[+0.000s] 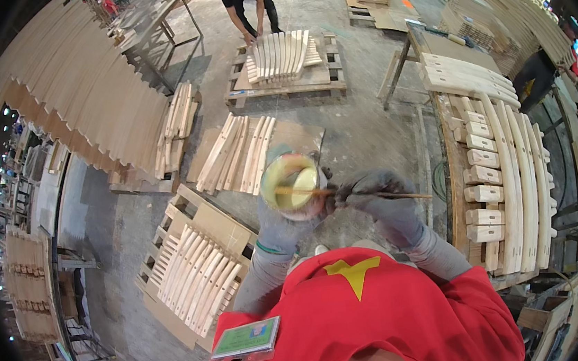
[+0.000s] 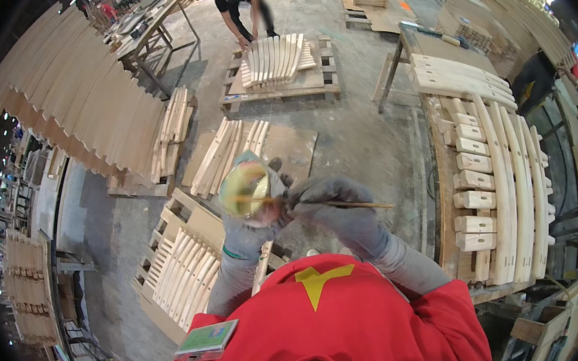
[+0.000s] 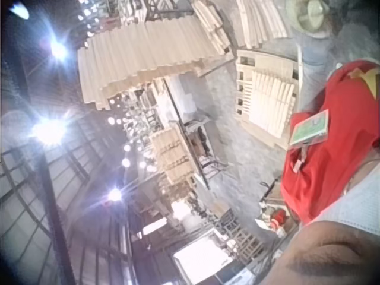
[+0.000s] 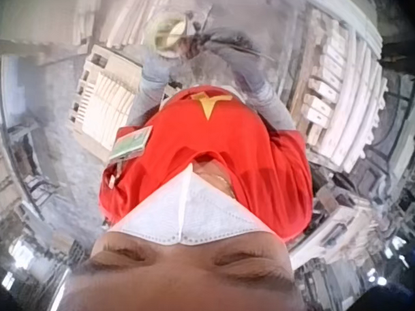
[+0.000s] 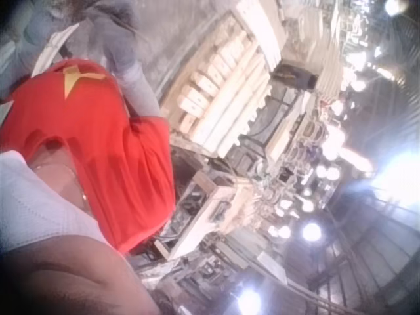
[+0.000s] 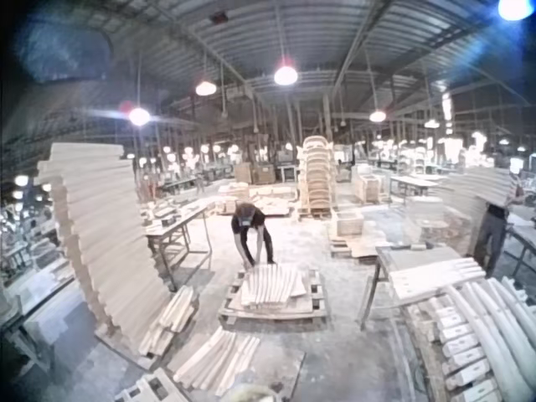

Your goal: The person picks up curved wooden slats from a workbench and stacks them into a neat pile. They handle the pieces one at a time, aligning them before placing them on top of the growing stack.

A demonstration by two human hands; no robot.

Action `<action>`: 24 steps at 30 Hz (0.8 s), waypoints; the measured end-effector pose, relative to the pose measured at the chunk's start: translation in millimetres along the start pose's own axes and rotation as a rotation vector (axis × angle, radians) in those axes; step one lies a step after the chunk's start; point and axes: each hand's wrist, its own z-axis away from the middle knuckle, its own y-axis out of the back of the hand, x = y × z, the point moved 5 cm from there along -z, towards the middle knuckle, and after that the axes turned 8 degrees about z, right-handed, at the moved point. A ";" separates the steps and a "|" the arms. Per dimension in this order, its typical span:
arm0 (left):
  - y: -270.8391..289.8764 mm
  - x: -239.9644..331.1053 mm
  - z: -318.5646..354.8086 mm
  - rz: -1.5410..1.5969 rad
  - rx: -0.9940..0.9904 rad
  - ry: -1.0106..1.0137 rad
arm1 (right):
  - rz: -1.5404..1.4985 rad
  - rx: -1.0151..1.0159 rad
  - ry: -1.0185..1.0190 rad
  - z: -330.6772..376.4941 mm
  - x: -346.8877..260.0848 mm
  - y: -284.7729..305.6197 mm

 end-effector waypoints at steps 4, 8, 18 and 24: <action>4.5 -21.2 10.3 0.762 0.052 0.435 | 0.102 0.101 0.078 -19.7 -39.3 15.5; -1.0 -5.7 -4.4 1.215 0.293 0.498 | 0.240 0.065 0.066 -27.7 -64.2 2.5; -5.8 20.4 -22.1 0.897 0.193 0.086 | 0.859 -0.224 0.597 -26.7 -49.1 -40.6; -6.5 -10.9 -15.1 0.925 0.007 0.359 | 1.164 -0.554 0.773 22.2 -37.4 -53.7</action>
